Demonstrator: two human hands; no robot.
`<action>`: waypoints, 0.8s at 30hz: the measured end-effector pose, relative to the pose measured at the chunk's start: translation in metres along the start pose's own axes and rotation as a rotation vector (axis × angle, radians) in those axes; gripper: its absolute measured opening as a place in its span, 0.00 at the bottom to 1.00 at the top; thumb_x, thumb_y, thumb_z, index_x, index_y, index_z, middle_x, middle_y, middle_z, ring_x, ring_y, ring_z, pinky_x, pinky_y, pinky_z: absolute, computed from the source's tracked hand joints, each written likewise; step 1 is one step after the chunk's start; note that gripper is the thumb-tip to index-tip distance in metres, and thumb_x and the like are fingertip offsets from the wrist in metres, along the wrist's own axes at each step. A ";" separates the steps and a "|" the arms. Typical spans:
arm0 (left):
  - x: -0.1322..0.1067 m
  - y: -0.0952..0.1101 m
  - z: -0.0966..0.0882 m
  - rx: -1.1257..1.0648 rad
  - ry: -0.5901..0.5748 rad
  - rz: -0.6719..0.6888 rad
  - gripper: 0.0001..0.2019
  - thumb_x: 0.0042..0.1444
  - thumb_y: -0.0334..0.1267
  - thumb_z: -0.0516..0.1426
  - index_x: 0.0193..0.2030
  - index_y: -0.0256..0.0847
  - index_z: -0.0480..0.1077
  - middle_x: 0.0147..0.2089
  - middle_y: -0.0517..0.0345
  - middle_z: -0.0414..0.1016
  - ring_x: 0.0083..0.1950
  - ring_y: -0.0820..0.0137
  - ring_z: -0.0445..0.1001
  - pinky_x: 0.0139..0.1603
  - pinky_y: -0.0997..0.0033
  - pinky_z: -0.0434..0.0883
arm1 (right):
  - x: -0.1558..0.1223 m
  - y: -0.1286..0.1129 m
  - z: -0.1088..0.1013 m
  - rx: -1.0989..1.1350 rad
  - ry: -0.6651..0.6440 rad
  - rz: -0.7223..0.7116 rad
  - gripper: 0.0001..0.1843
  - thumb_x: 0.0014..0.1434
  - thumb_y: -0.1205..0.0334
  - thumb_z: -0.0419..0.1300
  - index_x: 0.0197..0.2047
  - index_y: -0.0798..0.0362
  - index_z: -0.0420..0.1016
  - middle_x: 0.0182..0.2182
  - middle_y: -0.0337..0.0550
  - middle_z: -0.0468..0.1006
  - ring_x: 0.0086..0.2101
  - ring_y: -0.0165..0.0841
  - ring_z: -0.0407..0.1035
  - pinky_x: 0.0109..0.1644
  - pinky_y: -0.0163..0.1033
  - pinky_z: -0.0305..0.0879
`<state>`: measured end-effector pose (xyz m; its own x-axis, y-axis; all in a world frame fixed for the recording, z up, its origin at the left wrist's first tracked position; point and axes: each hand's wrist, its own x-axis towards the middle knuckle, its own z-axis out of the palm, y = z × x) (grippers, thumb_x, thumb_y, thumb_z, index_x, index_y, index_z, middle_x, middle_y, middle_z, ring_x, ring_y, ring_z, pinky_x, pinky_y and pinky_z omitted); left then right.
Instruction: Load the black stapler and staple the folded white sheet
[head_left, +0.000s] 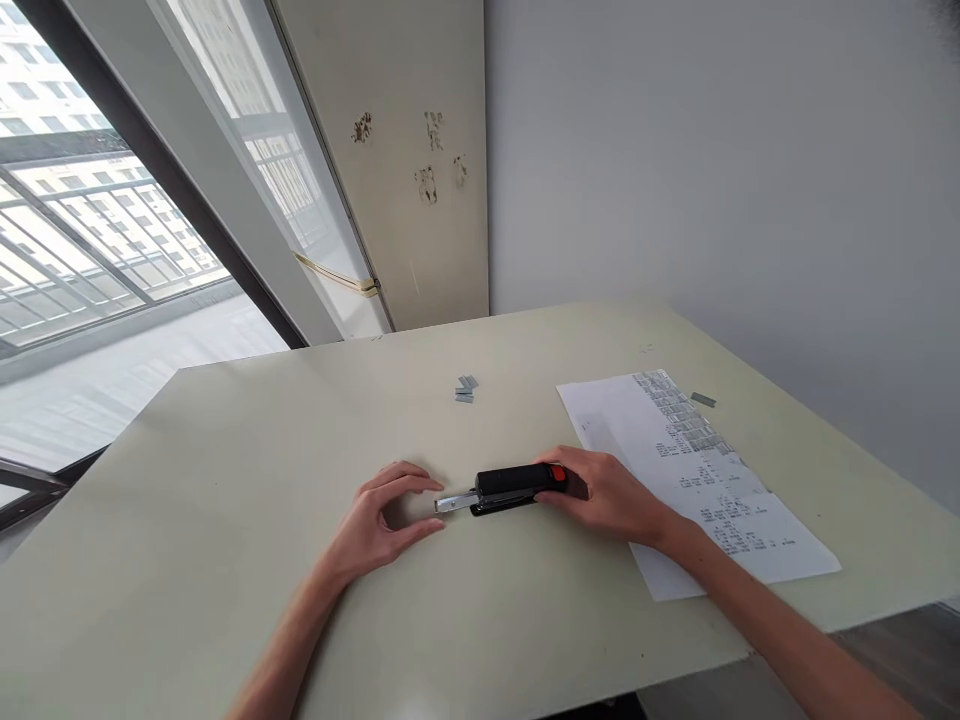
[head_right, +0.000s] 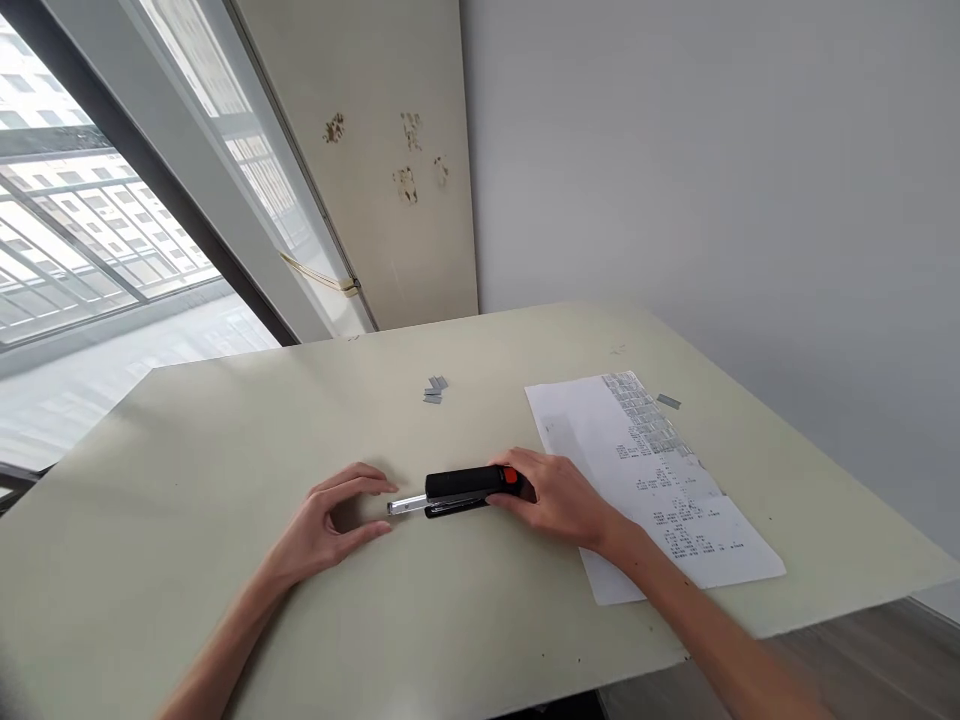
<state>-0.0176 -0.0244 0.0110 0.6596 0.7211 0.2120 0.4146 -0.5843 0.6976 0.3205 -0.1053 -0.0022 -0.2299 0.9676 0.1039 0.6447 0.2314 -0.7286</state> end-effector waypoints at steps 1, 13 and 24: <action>0.001 -0.002 -0.001 -0.028 0.023 -0.025 0.15 0.61 0.47 0.66 0.52 0.45 0.79 0.47 0.52 0.80 0.47 0.63 0.77 0.50 0.65 0.73 | 0.003 0.002 -0.002 -0.008 -0.021 -0.029 0.13 0.68 0.49 0.62 0.52 0.45 0.75 0.40 0.41 0.81 0.33 0.35 0.72 0.37 0.40 0.67; 0.107 -0.033 0.035 0.271 0.197 -0.093 0.15 0.69 0.43 0.56 0.59 0.47 0.74 0.42 0.59 0.76 0.35 0.70 0.73 0.41 0.69 0.70 | 0.012 0.016 0.008 0.038 0.002 -0.192 0.11 0.66 0.54 0.66 0.49 0.45 0.73 0.41 0.40 0.80 0.35 0.34 0.71 0.37 0.39 0.66; 0.101 -0.037 0.034 0.323 0.212 -0.070 0.07 0.69 0.40 0.57 0.45 0.44 0.76 0.47 0.56 0.73 0.37 0.69 0.73 0.42 0.67 0.71 | 0.013 0.016 0.009 0.019 0.001 -0.204 0.10 0.66 0.57 0.66 0.49 0.45 0.73 0.41 0.40 0.80 0.34 0.33 0.71 0.36 0.38 0.66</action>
<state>0.0548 0.0571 -0.0172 0.4928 0.8044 0.3319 0.6524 -0.5939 0.4708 0.3218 -0.0903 -0.0188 -0.3538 0.9010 0.2511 0.5712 0.4207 -0.7048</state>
